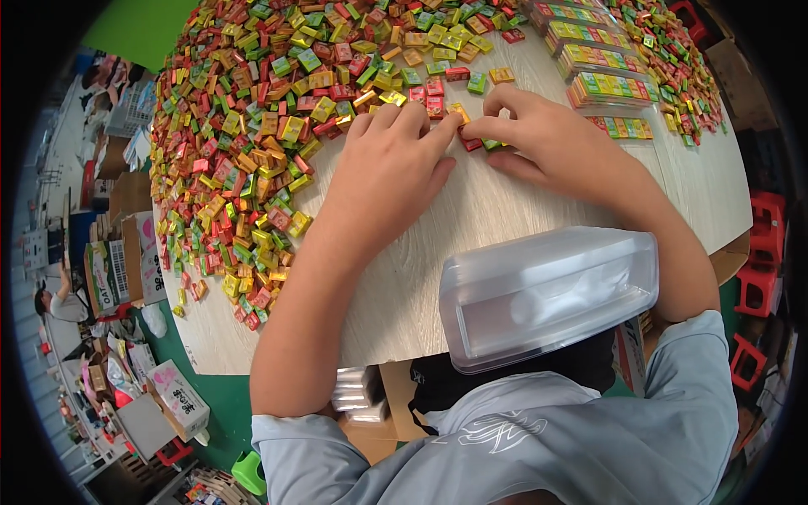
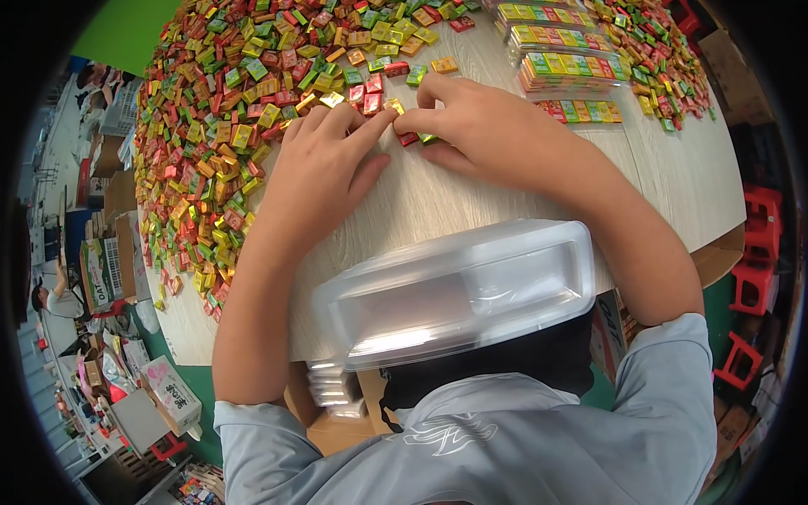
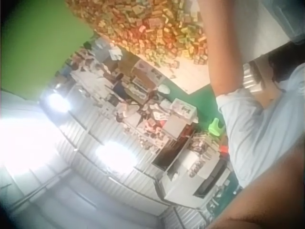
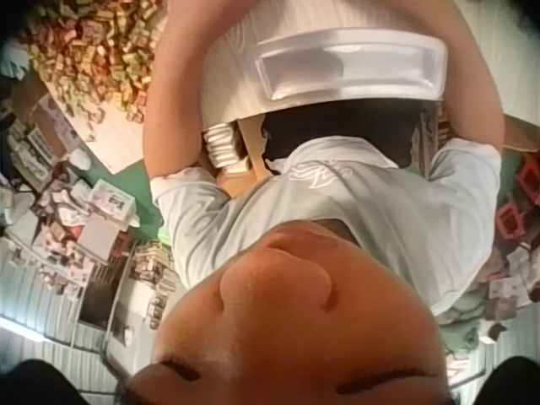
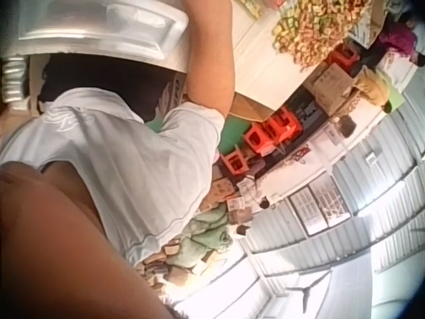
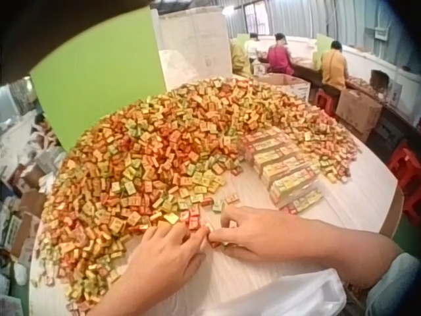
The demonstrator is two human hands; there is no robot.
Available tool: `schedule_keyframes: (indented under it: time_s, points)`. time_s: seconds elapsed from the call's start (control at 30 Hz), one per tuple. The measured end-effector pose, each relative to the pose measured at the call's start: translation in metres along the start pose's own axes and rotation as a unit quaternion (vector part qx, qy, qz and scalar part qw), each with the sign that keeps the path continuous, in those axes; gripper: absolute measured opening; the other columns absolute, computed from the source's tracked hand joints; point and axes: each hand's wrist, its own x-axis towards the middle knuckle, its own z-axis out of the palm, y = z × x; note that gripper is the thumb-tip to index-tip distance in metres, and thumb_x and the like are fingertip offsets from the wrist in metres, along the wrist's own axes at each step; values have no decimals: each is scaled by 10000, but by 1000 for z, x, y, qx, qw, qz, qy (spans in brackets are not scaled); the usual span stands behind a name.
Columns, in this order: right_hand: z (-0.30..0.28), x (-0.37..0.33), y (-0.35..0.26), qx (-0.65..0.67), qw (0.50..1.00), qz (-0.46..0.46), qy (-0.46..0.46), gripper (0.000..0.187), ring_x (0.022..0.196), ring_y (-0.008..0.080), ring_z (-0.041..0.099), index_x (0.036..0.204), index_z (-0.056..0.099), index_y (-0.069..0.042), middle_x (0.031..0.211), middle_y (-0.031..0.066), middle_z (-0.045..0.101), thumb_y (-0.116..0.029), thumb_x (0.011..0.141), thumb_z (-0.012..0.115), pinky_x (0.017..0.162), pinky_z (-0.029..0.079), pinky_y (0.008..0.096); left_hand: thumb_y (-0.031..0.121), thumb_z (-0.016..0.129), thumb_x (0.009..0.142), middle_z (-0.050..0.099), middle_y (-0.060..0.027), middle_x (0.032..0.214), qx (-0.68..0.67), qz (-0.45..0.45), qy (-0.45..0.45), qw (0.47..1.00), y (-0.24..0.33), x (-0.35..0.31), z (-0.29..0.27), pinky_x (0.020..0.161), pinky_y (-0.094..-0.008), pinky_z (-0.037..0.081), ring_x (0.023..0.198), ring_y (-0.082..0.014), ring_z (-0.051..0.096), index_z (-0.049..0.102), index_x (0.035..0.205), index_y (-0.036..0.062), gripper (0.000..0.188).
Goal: Packing small colorful wrapped boxes into a clear plastic container.
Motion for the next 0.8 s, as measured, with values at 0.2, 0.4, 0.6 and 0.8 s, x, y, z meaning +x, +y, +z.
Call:
schedule_keyframes:
  time_s: [0.2,0.4,0.6,0.8]
  points:
    - [-11,-4,-2,-14,999,27,-11,278,952,296,674,1191,689,-89,1156,110,618,-99,919,748,817,544,416,236,726,940,654,-97,1119,-11,2,-1,1000,-2,-6,-6,961,-450,476,1093,-302,612,675,1364,125,442]
    - [-10,-3,5,-26,996,85,-15,291,968,310,672,1202,675,-70,1138,121,625,-104,921,744,825,537,423,232,720,944,651,-98,1142,-10,24,-30,999,6,-8,-10,950,-449,485,1085,-301,626,669,1374,122,447]
    - [-9,-2,2,7,999,39,-16,300,974,321,664,1210,661,-55,1143,124,607,-102,924,739,828,536,418,210,715,949,647,-137,1200,-40,13,-35,998,11,-13,-12,962,-467,516,1114,-339,637,638,1400,97,471]
    - [-12,-3,3,4,999,30,-27,287,971,308,661,1183,655,-47,1145,114,602,-110,918,745,815,537,406,187,698,969,670,-178,1281,-99,-7,11,995,5,-15,-17,981,-474,525,1156,-372,654,631,1363,77,414]
